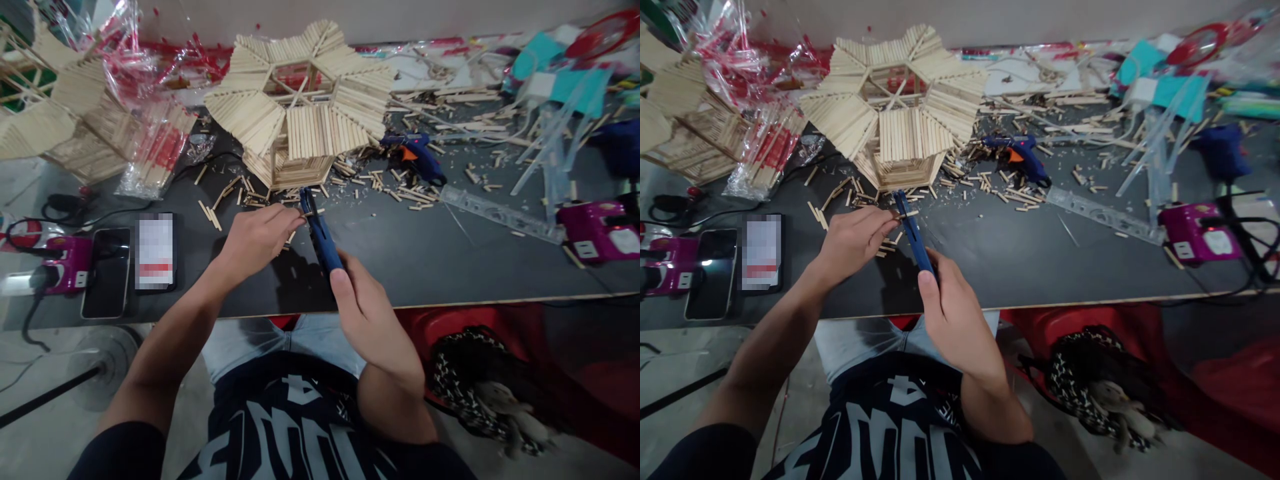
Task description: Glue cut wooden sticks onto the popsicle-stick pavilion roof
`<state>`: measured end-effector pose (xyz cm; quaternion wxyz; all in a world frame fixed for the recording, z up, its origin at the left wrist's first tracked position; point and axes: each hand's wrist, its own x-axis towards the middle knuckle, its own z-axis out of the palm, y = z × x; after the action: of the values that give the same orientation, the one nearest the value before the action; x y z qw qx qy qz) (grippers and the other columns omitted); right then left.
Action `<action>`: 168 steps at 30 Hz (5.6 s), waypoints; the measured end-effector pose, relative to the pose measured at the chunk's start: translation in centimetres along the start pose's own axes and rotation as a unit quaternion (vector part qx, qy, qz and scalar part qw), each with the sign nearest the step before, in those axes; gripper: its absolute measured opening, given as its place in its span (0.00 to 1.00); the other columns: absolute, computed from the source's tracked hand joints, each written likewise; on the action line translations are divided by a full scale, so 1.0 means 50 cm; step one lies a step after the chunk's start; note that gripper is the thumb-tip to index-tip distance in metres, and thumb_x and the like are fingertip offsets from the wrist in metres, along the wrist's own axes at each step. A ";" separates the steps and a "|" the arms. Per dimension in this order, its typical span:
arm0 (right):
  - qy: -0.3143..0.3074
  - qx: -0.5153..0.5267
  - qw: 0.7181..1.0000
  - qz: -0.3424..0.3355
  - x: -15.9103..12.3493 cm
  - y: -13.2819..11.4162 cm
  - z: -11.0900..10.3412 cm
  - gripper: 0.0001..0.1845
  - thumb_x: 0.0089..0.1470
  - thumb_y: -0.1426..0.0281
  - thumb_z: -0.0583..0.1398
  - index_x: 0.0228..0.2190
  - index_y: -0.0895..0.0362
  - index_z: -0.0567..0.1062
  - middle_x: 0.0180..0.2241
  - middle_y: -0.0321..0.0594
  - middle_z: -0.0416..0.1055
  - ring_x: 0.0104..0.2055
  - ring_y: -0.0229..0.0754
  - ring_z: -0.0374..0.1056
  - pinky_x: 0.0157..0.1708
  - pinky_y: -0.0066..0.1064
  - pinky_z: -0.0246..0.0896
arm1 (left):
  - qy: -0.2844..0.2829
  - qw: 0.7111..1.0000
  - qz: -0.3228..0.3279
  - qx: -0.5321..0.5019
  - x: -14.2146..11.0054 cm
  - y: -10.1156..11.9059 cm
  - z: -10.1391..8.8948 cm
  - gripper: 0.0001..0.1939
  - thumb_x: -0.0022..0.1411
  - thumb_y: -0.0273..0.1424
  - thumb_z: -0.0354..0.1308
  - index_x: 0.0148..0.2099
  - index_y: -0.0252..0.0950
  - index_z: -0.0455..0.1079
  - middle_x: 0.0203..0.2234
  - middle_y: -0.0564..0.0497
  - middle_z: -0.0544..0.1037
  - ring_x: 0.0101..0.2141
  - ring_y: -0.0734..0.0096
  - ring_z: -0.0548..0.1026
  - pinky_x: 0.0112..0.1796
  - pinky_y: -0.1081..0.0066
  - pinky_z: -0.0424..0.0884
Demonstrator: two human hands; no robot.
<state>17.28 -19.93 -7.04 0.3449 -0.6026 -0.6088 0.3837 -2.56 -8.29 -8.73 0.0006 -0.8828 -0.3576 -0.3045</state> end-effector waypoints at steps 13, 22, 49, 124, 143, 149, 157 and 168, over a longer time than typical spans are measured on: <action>-0.011 -0.016 0.999 0.025 0.019 0.033 0.010 0.29 0.71 0.50 0.48 0.56 0.55 0.75 0.53 0.52 0.78 0.54 0.55 0.74 0.54 0.50 0.67 | -0.040 0.999 -0.018 -0.019 -0.004 -0.013 0.007 0.20 0.80 0.37 0.44 0.47 0.35 0.76 0.33 0.49 0.82 0.32 0.72 0.80 0.32 0.73 0.71; -0.029 -0.043 0.998 0.026 0.021 0.028 0.012 0.31 0.72 0.49 0.45 0.51 0.56 0.77 0.43 0.50 0.80 0.44 0.51 0.76 0.46 0.42 0.67 | -0.048 0.998 -0.028 -0.028 -0.005 -0.016 0.012 0.20 0.80 0.37 0.44 0.46 0.34 0.76 0.32 0.48 0.81 0.33 0.71 0.79 0.33 0.72 0.71; -0.024 -0.071 0.997 0.012 0.039 0.049 0.027 0.31 0.69 0.48 0.44 0.45 0.58 0.74 0.32 0.48 0.77 0.33 0.50 0.73 0.38 0.40 0.65 | -0.085 0.994 -0.060 -0.023 0.001 -0.014 -0.001 0.18 0.77 0.34 0.47 0.42 0.34 0.77 0.31 0.47 0.81 0.34 0.66 0.80 0.32 0.68 0.69; 0.024 -0.240 0.970 -0.026 0.063 0.038 0.064 0.30 0.71 0.51 0.42 0.37 0.59 0.74 0.29 0.51 0.77 0.30 0.51 0.72 0.35 0.38 0.56 | -0.117 0.988 -0.075 -0.060 0.007 -0.038 -0.023 0.18 0.76 0.34 0.47 0.37 0.36 0.75 0.29 0.49 0.81 0.32 0.67 0.78 0.35 0.70 0.69; 0.041 -0.302 0.950 -0.061 0.065 0.066 0.083 0.30 0.72 0.54 0.41 0.36 0.58 0.73 0.26 0.48 0.76 0.28 0.49 0.70 0.35 0.37 0.52 | -0.134 0.987 -0.088 0.001 0.005 -0.030 -0.040 0.19 0.76 0.35 0.47 0.39 0.35 0.78 0.32 0.47 0.83 0.34 0.65 0.80 0.35 0.70 0.66; 0.053 -0.319 0.943 -0.079 0.063 0.084 0.103 0.28 0.72 0.55 0.42 0.34 0.58 0.71 0.26 0.49 0.76 0.29 0.49 0.70 0.39 0.38 0.53 | -0.126 0.987 -0.102 -0.017 0.000 -0.039 -0.054 0.19 0.77 0.34 0.47 0.38 0.36 0.78 0.32 0.49 0.84 0.34 0.68 0.80 0.36 0.71 0.67; 0.051 -0.248 0.966 -0.060 0.060 0.070 0.087 0.26 0.70 0.54 0.46 0.37 0.58 0.74 0.27 0.48 0.76 0.32 0.50 0.71 0.39 0.38 0.56 | -0.154 0.978 -0.131 0.044 -0.004 -0.060 -0.063 0.19 0.76 0.37 0.48 0.43 0.36 0.79 0.38 0.47 0.84 0.39 0.64 0.81 0.36 0.68 0.69; 0.174 -0.047 0.984 0.009 -0.052 0.142 -0.036 0.21 0.64 0.50 0.56 0.38 0.55 0.73 0.30 0.42 0.76 0.29 0.44 0.69 0.32 0.35 0.64 | -0.167 0.982 -0.079 0.038 -0.002 -0.021 -0.027 0.14 0.76 0.32 0.51 0.54 0.36 0.75 0.45 0.45 0.79 0.48 0.63 0.77 0.46 0.67 0.72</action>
<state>22.29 -22.57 -12.36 0.4136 -0.6810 -0.5515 0.2472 -4.00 -7.87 -7.93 -0.0497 -0.8893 -0.4330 -0.1382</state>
